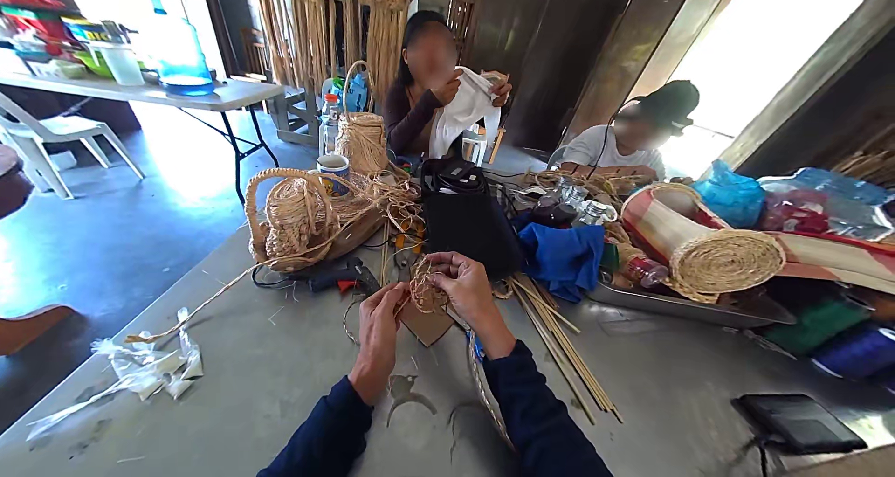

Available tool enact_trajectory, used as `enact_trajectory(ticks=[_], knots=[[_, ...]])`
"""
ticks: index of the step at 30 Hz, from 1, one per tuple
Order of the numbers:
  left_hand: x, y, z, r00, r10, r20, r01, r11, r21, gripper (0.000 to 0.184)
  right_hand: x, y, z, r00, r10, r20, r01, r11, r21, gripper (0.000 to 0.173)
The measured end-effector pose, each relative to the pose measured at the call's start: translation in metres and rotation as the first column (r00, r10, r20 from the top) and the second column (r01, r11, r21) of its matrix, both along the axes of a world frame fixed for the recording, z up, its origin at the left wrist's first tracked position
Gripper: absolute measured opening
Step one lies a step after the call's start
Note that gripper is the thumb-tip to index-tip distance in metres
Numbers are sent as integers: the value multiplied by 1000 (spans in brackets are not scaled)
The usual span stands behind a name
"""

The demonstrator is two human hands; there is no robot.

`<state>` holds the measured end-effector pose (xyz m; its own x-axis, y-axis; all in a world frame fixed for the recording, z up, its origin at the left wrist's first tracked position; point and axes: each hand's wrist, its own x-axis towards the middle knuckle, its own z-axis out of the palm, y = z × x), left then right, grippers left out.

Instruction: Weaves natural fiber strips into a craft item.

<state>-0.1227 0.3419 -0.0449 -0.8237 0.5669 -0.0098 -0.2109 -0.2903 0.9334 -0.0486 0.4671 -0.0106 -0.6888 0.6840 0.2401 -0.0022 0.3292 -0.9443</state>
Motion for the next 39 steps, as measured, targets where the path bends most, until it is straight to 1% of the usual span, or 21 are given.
enact_trajectory(ticks=[2,4,7,10,15,20,24,27,31,33,34,36,39], knots=[[0,0,2,1000,-6,25,6,1000,-1,29,1,0,3,1000,-7,-20,6,999,-31,26],[0,0,1,1000,-15,10,15,1000,-11,27,2,1,5,999,-14,-34,12,999,-52,24],[-1,0,-2,997,-55,-58,52,998,-43,18,3,2,6,999,-21,-33,19,999,-44,21],[-2,-1,-4,989,-78,-123,70,995,-67,14,4,3,8,999,-35,-29,34,999,-17,20],[-2,0,-8,972,-144,-187,128,987,-94,16,8,7,11,996,-32,-81,32,999,5,18],[1,1,-9,953,-183,-242,158,980,-120,18,13,7,17,996,-69,-54,72,997,42,15],[3,1,-12,937,-191,-291,162,979,-122,17,16,6,22,999,-30,-36,34,995,99,16],[2,1,-16,922,-196,-335,153,977,-150,14,19,6,22,998,-17,-63,26,989,144,15],[2,3,-22,913,-215,-346,179,975,-132,14,19,8,23,994,3,-112,10,993,118,13],[2,2,-21,897,-213,-387,170,975,-143,13,21,9,26,993,1,-121,12,994,105,13],[3,1,-21,874,-208,-440,153,976,-158,16,23,9,29,992,-2,-124,14,995,98,12],[1,0,-22,804,-210,-556,133,975,-175,31,28,12,35,990,-10,-143,24,995,94,12],[-7,-1,-28,762,-224,-608,158,974,-162,45,35,13,44,979,-42,-200,65,992,109,11]])
